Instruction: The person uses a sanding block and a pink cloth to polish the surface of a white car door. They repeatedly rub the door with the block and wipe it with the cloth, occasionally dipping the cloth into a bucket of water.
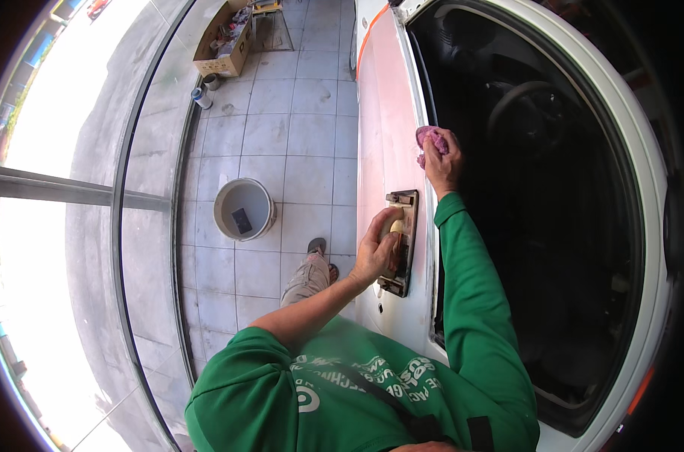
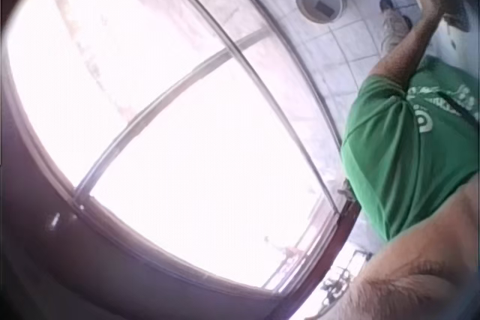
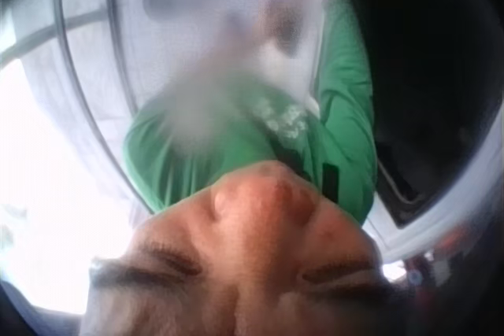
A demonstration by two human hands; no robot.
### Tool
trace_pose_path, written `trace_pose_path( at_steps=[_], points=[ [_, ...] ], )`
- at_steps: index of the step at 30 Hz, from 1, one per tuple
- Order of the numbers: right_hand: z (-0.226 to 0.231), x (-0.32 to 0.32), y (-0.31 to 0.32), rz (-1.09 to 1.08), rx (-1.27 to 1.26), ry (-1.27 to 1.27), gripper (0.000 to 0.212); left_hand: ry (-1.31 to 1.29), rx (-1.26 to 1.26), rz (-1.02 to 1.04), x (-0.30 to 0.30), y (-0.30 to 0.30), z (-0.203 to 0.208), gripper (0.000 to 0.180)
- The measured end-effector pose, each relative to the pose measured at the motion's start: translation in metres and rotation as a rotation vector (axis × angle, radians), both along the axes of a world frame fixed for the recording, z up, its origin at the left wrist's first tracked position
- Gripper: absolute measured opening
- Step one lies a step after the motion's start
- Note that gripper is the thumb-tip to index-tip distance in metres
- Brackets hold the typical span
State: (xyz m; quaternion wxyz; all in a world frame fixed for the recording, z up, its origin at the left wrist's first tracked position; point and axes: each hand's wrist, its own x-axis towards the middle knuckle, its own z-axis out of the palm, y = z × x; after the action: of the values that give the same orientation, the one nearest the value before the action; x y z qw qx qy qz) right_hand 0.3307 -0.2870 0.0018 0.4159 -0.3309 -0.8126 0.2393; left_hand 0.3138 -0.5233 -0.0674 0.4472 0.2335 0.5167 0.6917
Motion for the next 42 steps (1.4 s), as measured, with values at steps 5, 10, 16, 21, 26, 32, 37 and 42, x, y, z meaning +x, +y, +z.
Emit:
trace_pose_path(
  at_steps=[5,10,16,21,26,32,37,42],
  points=[
    [-0.004,0.003,0.002,0.014,0.074,-0.022,0.016,-0.112,-0.041,0.079,-0.074,0.083,-0.001,0.049],
    [-0.004,0.001,0.002,-0.003,0.028,-0.016,0.016,-0.285,-0.104,0.092,-0.101,0.123,0.014,0.051],
    [0.0,0.001,-0.001,-0.006,0.002,-0.032,0.018,-0.224,-0.072,0.092,0.018,-0.001,0.031,0.055],
    [-0.002,0.002,0.002,0.009,0.038,-0.027,0.017,-0.278,-0.064,0.152,-0.106,0.153,0.017,0.052],
    [0.001,0.001,0.0,0.013,0.06,-0.02,0.017,-0.276,0.025,0.18,-0.083,0.133,0.031,0.052],
    [0.0,0.001,-0.001,-0.018,-0.006,-0.01,0.017,0.217,0.071,0.124,-0.014,0.036,0.031,0.055],
    [-0.005,0.001,0.004,0.001,0.025,0.03,0.016,-0.121,-0.092,0.118,-0.119,0.131,-0.012,0.052],
    [-0.003,0.002,0.002,-0.05,-0.178,0.041,0.022,-0.148,0.044,-0.125,-0.024,0.004,0.012,0.056]
  ],
)
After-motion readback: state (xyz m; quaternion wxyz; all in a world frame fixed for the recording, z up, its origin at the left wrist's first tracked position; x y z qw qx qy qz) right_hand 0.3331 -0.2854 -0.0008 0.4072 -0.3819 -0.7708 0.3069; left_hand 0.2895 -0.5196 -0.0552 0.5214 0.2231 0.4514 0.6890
